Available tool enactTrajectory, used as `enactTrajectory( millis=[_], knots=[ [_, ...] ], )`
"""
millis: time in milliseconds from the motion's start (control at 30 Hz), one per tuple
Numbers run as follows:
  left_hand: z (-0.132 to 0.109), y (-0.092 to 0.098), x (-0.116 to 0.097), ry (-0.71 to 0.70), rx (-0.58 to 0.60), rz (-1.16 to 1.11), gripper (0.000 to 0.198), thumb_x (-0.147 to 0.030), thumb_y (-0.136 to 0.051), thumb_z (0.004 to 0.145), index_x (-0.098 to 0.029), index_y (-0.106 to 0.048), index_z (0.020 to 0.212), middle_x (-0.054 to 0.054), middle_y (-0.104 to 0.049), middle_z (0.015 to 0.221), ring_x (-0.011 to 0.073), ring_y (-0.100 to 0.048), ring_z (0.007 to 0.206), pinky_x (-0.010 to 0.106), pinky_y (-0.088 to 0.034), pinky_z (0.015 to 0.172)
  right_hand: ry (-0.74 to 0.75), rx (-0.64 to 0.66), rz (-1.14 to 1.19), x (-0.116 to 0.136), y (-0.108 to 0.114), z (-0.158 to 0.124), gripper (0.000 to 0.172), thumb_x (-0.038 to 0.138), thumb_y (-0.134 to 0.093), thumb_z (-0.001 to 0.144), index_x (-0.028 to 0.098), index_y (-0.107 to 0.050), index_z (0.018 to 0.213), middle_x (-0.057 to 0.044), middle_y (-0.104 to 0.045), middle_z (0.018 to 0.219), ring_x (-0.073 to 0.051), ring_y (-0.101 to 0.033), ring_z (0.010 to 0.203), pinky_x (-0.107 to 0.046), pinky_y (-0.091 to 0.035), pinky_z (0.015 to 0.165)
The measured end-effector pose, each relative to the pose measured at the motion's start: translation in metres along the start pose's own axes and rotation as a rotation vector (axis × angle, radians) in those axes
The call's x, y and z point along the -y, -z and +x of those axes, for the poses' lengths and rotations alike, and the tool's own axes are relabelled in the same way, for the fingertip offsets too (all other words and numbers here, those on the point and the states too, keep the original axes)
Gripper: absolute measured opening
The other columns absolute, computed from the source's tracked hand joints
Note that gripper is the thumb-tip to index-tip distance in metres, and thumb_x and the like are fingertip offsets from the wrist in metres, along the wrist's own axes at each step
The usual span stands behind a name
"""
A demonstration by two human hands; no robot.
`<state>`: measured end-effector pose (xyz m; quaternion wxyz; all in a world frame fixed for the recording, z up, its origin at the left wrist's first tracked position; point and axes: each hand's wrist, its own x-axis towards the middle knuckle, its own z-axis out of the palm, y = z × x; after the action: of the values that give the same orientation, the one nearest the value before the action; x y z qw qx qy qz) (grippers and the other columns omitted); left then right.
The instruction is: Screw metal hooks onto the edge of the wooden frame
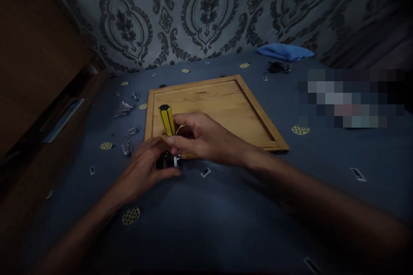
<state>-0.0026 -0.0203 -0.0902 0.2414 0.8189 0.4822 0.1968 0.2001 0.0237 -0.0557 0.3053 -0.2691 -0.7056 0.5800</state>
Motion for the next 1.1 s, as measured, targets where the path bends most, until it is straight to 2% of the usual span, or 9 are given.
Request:
enactTrajectory(
  millis=[133,233,333,533,700,833,967,1100],
  knots=[
    [0.0001,-0.0002,0.0008,0.003,-0.019,0.019,0.031,-0.043,-0.081,0.085,-0.024,-0.07,0.108,0.003,-0.07,0.109,0.0279,-0.066,0.106,0.044,-0.055,0.094,0.017,-0.091,0.062,-0.0071,-0.0052,0.0035,0.027,0.019,-0.068,0.09,0.022,-0.046,0.074,0.004,-0.06,0.068,-0.013,-0.065,0.06,-0.026,-0.05,0.055],
    [0.0,-0.0004,0.0018,-0.001,-0.014,0.037,0.033,-0.044,-0.08,0.085,-0.024,-0.07,0.109,0.004,-0.071,0.112,0.0288,-0.066,0.11,0.046,-0.055,0.097,0.029,-0.137,0.136,-0.0099,-0.008,0.0047,0.028,0.019,-0.069,0.089,0.023,-0.045,0.076,0.005,-0.061,0.069,-0.012,-0.063,0.058,-0.025,-0.05,0.055],
    [0.0006,-0.0001,0.0024,-0.005,0.004,0.041,0.037,-0.047,-0.079,0.085,-0.023,-0.069,0.112,0.006,-0.071,0.116,0.0297,-0.065,0.112,0.048,-0.054,0.098,0.05,-0.115,0.12,-0.0096,-0.0063,0.0052,0.019,0.016,-0.066,0.091,0.022,-0.049,0.085,0.005,-0.063,0.073,-0.012,-0.065,0.061,-0.025,-0.052,0.057],
    [0.0009,0.0011,0.0021,0.001,0.009,0.02,0.039,-0.053,-0.077,0.086,-0.024,-0.068,0.112,0.006,-0.071,0.118,0.0305,-0.065,0.112,0.049,-0.054,0.097,0.079,-0.002,0.165,-0.0079,-0.0031,0.0044,0.011,0.014,-0.057,0.095,0.02,-0.053,0.087,0.005,-0.062,0.07,-0.011,-0.066,0.063,-0.024,-0.055,0.06],
    [0.0003,0.002,0.0007,0.047,0.009,0.011,0.036,-0.052,-0.076,0.087,-0.023,-0.068,0.106,0.006,-0.071,0.111,0.0306,-0.066,0.106,0.049,-0.055,0.094,0.076,-0.063,0.194,-0.0065,-0.0079,0.0034,0.017,0.013,-0.067,0.088,0.02,-0.053,0.081,0.008,-0.059,0.068,-0.008,-0.061,0.058,-0.021,-0.049,0.053],
    [0.0012,0.0025,-0.0001,0.04,0.011,-0.006,0.038,-0.053,-0.076,0.086,-0.022,-0.068,0.106,0.006,-0.071,0.111,0.031,-0.066,0.106,0.048,-0.055,0.094,0.076,-0.074,0.202,-0.0061,-0.0074,0.0044,0.021,0.011,-0.069,0.085,0.022,-0.05,0.085,0.006,-0.061,0.073,-0.011,-0.064,0.062,-0.026,-0.056,0.06],
    [0.0019,0.0036,-0.0006,0.008,0.008,0.015,0.041,-0.053,-0.077,0.086,-0.024,-0.067,0.114,0.006,-0.07,0.118,0.032,-0.065,0.112,0.049,-0.053,0.099,0.107,-0.031,0.108,-0.0045,-0.0025,0.0037,0.011,0.016,-0.061,0.092,0.02,-0.053,0.087,0.004,-0.061,0.074,-0.013,-0.065,0.066,-0.027,-0.055,0.061],
    [0.0011,0.0035,0.0012,0.006,0.014,0.025,0.04,-0.053,-0.075,0.087,-0.025,-0.067,0.114,0.006,-0.07,0.116,0.0307,-0.065,0.11,0.049,-0.054,0.098,0.118,-0.046,0.085,-0.0056,-0.0018,0.002,0.017,0.021,-0.063,0.093,0.021,-0.052,0.08,0.003,-0.059,0.072,-0.014,-0.065,0.067,-0.027,-0.055,0.06]
  ],
)
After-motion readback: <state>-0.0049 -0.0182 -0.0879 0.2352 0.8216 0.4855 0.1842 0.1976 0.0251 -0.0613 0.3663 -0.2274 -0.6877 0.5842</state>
